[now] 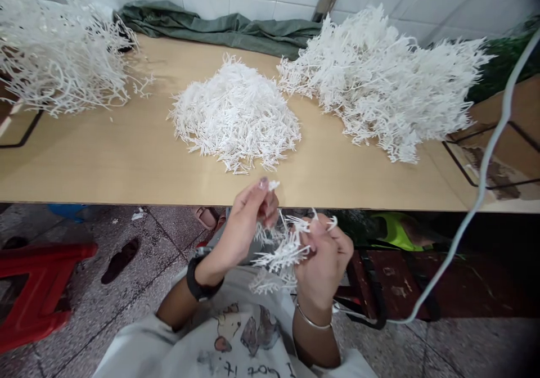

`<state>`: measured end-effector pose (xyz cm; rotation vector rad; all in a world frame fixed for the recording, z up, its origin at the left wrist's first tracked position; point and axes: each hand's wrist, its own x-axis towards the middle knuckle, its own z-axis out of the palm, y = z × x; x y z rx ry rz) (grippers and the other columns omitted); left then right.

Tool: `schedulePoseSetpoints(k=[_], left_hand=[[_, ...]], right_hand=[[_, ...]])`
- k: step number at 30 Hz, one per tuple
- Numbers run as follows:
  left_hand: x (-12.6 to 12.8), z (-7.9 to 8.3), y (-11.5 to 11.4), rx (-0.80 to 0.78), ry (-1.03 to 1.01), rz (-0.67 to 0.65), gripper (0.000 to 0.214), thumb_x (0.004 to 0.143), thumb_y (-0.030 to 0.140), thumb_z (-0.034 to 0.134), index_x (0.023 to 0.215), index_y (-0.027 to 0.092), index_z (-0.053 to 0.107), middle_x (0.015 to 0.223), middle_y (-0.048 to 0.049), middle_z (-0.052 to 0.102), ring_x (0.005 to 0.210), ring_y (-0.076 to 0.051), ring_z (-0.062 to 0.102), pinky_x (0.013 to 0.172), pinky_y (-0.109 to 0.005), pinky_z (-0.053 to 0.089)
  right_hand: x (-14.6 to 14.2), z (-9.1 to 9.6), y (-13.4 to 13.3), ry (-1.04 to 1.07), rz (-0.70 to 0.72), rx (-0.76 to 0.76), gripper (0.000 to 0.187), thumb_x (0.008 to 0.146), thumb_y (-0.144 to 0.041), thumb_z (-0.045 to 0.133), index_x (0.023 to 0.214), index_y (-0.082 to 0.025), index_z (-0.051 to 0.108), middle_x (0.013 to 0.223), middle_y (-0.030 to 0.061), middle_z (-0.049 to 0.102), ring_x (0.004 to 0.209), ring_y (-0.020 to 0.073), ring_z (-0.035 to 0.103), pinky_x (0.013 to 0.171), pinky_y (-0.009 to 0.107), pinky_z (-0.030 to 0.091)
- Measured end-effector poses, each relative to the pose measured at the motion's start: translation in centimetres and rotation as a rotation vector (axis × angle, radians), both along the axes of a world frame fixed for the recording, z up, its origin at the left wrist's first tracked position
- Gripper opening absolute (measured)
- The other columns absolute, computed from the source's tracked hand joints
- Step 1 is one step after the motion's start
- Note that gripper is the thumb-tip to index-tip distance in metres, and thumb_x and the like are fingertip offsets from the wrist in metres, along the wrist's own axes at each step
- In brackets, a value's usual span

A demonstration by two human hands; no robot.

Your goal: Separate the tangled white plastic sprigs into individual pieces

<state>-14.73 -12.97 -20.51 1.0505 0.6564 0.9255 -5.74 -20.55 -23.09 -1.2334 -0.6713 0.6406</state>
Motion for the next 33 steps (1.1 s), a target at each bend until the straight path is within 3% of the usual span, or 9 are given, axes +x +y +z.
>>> schedulePoseSetpoints(k=[4,6,8,11,14,18,23,29,33], left_hand=[[0.3,2.4,6.7,0.626,0.521,0.32,0.028,0.093,0.038,0.046,0.071,0.02,0.042,0.062,0.0021,0.041,0.058,-0.012,0.046,0.059,-0.025,0.037],[0.5,3.0,9.9,0.808,0.84,0.432,0.018,0.087,0.034,0.057,0.085,0.018,0.05,0.076,-0.0035,0.051,0.075,-0.019,0.056,0.069,-0.03,0.042],[0.5,3.0,11.9,0.901,1.058,0.479,0.03,0.083,0.034,0.063,0.102,0.014,0.051,0.094,-0.0112,0.056,0.091,-0.028,0.058,0.077,-0.037,0.043],[0.2,2.8,12.2,0.999,1.127,0.547,0.047,0.083,0.038,0.062,0.121,0.015,0.047,0.114,-0.0183,0.053,0.105,-0.034,0.053,0.083,-0.042,0.043],[-0.6,3.2,9.6,1.05,1.07,0.573,0.04,0.09,0.038,0.051,0.125,0.019,0.048,0.114,-0.017,0.054,0.108,-0.032,0.048,0.089,-0.043,0.039],[-1.8,3.6,3.8,1.044,0.837,0.238,0.029,0.096,0.036,0.037,0.111,0.019,0.055,0.09,-0.0069,0.059,0.085,-0.021,0.051,0.081,-0.036,0.04],[-2.0,2.1,-0.6,0.992,0.591,-0.125,0.03,0.091,0.039,0.046,0.071,0.017,0.05,0.064,-0.0003,0.047,0.064,-0.015,0.04,0.059,-0.026,0.029],[-2.0,0.1,0.2,0.383,0.156,-0.619,0.046,0.094,0.042,0.041,0.058,0.015,0.047,0.051,0.0047,0.032,0.046,-0.007,0.024,0.046,-0.023,0.02],[-1.1,-2.3,-0.8,0.013,-0.18,-0.729,0.055,0.082,0.052,0.058,0.045,0.016,0.041,0.039,0.0048,0.033,0.035,-0.004,0.025,0.038,-0.021,0.018]], right_hand=[[0.9,1.4,0.6,0.036,-0.143,0.095,0.034,0.08,-0.022,0.053,0.055,-0.021,0.03,0.048,-0.0075,0.019,0.042,0.0071,0.02,0.04,0.021,0.022],[1.2,1.8,1.0,0.034,-0.17,0.103,0.034,0.08,-0.022,0.052,0.054,-0.021,0.03,0.048,-0.0076,0.019,0.042,0.0071,0.019,0.039,0.021,0.022],[1.2,1.7,1.2,0.044,-0.19,0.102,0.035,0.08,-0.023,0.054,0.054,-0.021,0.03,0.049,-0.0075,0.019,0.043,0.0069,0.02,0.039,0.021,0.022],[1.1,1.1,1.3,0.045,-0.163,0.077,0.037,0.082,-0.025,0.057,0.055,-0.021,0.033,0.052,-0.0069,0.021,0.046,0.0069,0.021,0.041,0.022,0.021],[0.8,0.5,1.1,-0.026,-0.09,0.053,0.038,0.086,-0.031,0.057,0.057,-0.02,0.035,0.055,-0.006,0.024,0.05,0.0076,0.023,0.045,0.023,0.021],[0.5,0.5,0.4,-0.166,-0.037,0.009,0.04,0.089,-0.035,0.054,0.058,-0.02,0.034,0.054,-0.006,0.023,0.051,0.008,0.02,0.046,0.025,0.019],[0.8,0.8,-0.2,-0.241,0.098,-0.019,0.039,0.088,-0.035,0.054,0.057,-0.019,0.036,0.054,-0.0051,0.027,0.052,0.0082,0.023,0.047,0.024,0.021],[1.4,0.9,-1.3,0.073,0.349,-0.047,0.04,0.083,-0.037,0.057,0.053,-0.018,0.038,0.051,-0.0047,0.032,0.049,0.008,0.025,0.047,0.023,0.023],[0.9,1.3,-1.8,0.36,0.554,0.048,0.038,0.08,-0.034,0.058,0.053,-0.019,0.037,0.046,-0.0072,0.027,0.042,0.0061,0.021,0.041,0.022,0.018]])
